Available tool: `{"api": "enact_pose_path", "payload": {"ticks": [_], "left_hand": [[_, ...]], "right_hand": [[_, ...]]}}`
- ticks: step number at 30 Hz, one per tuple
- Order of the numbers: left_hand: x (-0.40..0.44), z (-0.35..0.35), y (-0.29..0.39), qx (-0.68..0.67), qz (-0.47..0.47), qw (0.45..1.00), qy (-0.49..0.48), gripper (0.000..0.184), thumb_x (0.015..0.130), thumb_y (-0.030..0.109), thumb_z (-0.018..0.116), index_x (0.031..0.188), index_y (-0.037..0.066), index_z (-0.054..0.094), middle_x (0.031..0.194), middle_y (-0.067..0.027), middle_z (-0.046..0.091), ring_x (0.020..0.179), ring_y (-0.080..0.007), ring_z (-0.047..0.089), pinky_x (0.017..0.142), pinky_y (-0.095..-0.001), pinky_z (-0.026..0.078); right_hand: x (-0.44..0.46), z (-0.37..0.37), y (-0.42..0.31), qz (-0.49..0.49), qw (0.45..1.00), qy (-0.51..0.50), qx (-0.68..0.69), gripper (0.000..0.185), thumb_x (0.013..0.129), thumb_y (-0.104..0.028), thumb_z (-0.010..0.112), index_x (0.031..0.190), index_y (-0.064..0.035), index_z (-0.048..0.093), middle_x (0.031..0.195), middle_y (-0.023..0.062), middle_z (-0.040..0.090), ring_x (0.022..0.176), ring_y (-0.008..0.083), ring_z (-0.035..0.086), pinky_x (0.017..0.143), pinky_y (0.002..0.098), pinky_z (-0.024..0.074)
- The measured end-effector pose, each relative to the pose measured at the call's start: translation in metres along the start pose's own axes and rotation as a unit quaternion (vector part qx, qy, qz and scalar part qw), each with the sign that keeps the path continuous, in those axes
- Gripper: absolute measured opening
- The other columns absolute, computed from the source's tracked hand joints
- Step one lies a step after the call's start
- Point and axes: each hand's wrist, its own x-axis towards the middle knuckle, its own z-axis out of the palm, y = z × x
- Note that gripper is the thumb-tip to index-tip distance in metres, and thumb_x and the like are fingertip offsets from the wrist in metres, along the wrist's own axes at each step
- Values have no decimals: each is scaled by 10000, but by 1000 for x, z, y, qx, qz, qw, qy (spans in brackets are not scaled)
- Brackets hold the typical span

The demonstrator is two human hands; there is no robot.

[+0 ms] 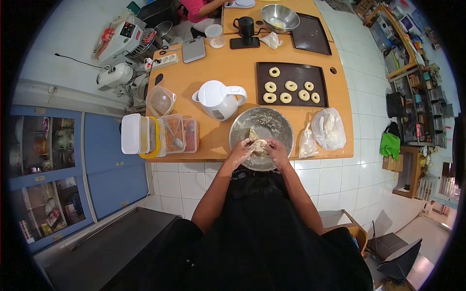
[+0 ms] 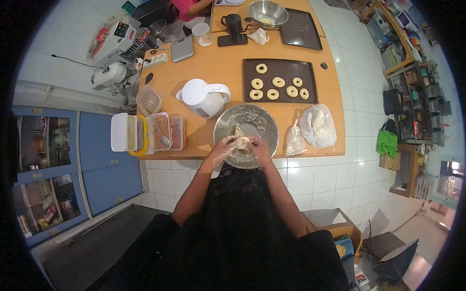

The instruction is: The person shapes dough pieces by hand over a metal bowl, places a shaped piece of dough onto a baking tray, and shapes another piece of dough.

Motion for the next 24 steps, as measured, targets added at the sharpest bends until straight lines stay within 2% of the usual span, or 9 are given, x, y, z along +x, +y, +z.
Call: {"api": "enact_pose_path", "payload": {"ticks": [2, 5, 8, 11, 14, 17, 20, 24], "left_hand": [[0, 2, 1, 65, 34, 997, 5, 275, 907, 121, 586, 1147, -13, 591, 1005, -41, 628, 823, -87, 579, 647, -239, 488], [-1, 7, 4, 3, 27, 999, 35, 230, 914, 125, 576, 1095, -12, 612, 967, -31, 628, 779, -81, 569, 619, -234, 466], [5, 4, -10, -30, 54, 998, 31, 232, 920, 130, 568, 1109, 0, 601, 994, -34, 621, 797, -80, 563, 607, -229, 455], [3, 4, -11, -80, 40, 996, 26, 242, 923, 121, 560, 1134, 5, 583, 1027, -38, 617, 842, -87, 570, 614, -227, 468], [2, 2, -8, -126, 12, 992, 1, 259, 925, 120, 555, 1158, 8, 568, 1053, -41, 612, 906, -101, 577, 647, -237, 487], [4, 1, -11, -85, 30, 996, -17, 277, 916, 118, 569, 1172, 14, 567, 1053, -42, 613, 922, -107, 585, 679, -256, 499], [8, 1, -10, 16, 21, 999, 19, 313, 877, 125, 620, 1160, -5, 585, 1025, -57, 636, 900, -107, 591, 690, -270, 498], [-5, 7, 12, 123, 11, 992, 32, 360, 800, 159, 698, 1089, -42, 622, 929, -82, 670, 821, -107, 600, 680, -275, 490]], "right_hand": [[1, 1, 1, 8, 1000, 5, 16, 217, 889, -117, 623, 1090, -34, 618, 924, 15, 655, 803, 73, 578, 687, 226, 452], [5, -5, 5, 3, 1000, -2, 5, 208, 906, -125, 600, 1088, -27, 614, 915, 14, 653, 785, 69, 574, 673, 224, 447], [4, -7, 4, 7, 1000, -14, -6, 200, 924, -128, 574, 1090, -24, 609, 916, 10, 653, 775, 67, 570, 659, 220, 442], [4, -5, 3, 6, 1000, -21, 7, 201, 935, -127, 555, 1101, -22, 596, 941, 19, 651, 800, 76, 581, 685, 225, 455], [-3, 2, -5, 22, 994, -24, 109, 204, 934, -114, 555, 1112, -18, 585, 968, 32, 648, 838, 87, 592, 726, 237, 469], [-1, -1, 0, 10, 996, -21, 84, 239, 921, -94, 570, 1144, -8, 567, 995, 46, 646, 868, 102, 600, 760, 248, 478], [1, -2, 0, -11, 1000, -16, 2, 245, 895, -76, 605, 1128, -3, 583, 980, 48, 653, 863, 103, 603, 751, 246, 480], [0, 0, -3, -45, 997, -10, -57, 234, 870, -63, 632, 1091, 8, 603, 960, 50, 659, 864, 102, 602, 763, 246, 477]]}}
